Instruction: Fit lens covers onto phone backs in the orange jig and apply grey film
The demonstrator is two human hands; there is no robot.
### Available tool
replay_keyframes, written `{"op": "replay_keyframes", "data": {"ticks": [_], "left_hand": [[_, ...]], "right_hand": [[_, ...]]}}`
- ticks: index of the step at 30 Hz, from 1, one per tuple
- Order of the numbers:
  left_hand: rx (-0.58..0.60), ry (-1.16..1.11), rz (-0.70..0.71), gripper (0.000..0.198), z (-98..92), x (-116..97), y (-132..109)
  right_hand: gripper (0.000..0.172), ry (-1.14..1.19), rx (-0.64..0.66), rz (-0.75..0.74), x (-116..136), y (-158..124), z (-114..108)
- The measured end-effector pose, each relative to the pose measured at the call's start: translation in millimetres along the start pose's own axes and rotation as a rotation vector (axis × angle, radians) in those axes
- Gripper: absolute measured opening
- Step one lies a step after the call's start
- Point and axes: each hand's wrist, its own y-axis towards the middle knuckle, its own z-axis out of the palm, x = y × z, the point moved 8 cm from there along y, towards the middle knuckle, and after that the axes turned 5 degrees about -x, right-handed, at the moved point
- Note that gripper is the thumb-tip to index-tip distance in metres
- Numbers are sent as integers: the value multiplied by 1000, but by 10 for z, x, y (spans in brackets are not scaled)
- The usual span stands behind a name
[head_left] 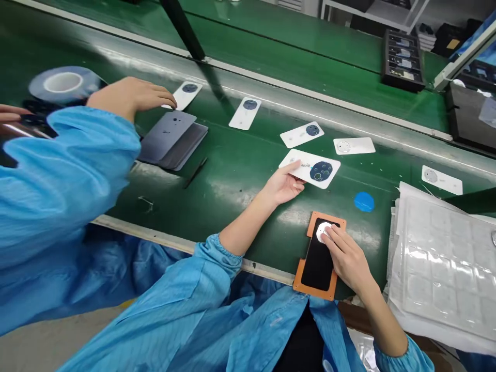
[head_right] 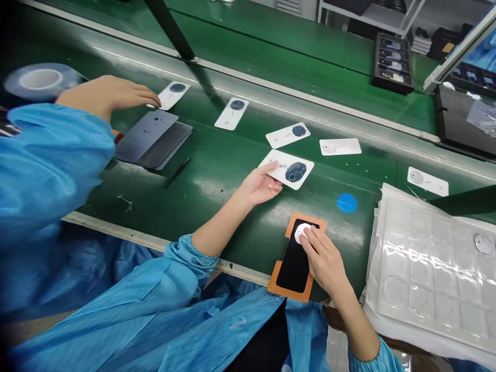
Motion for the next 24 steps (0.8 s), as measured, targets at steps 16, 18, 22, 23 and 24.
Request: {"op": "replay_keyframes", "data": {"ticks": [16, 18, 22, 23, 24], "left_hand": [[109, 158, 85, 24, 82, 273, -67], [75, 151, 138, 25, 65, 224, -63], [13, 209, 277, 38, 35, 180, -96], [1, 233, 314, 40, 31, 185, -109], [-9, 258, 351, 42, 29, 196, -125]], "right_hand": [[35, 30, 3, -27, -28, 102, -50], [32, 42, 3, -26, -29, 124, -47], [28, 94, -39, 21, -37, 181, -126], [28, 116, -90, 43, -35, 210, -187], [28, 140, -155, 70, -34, 244, -260]]}}
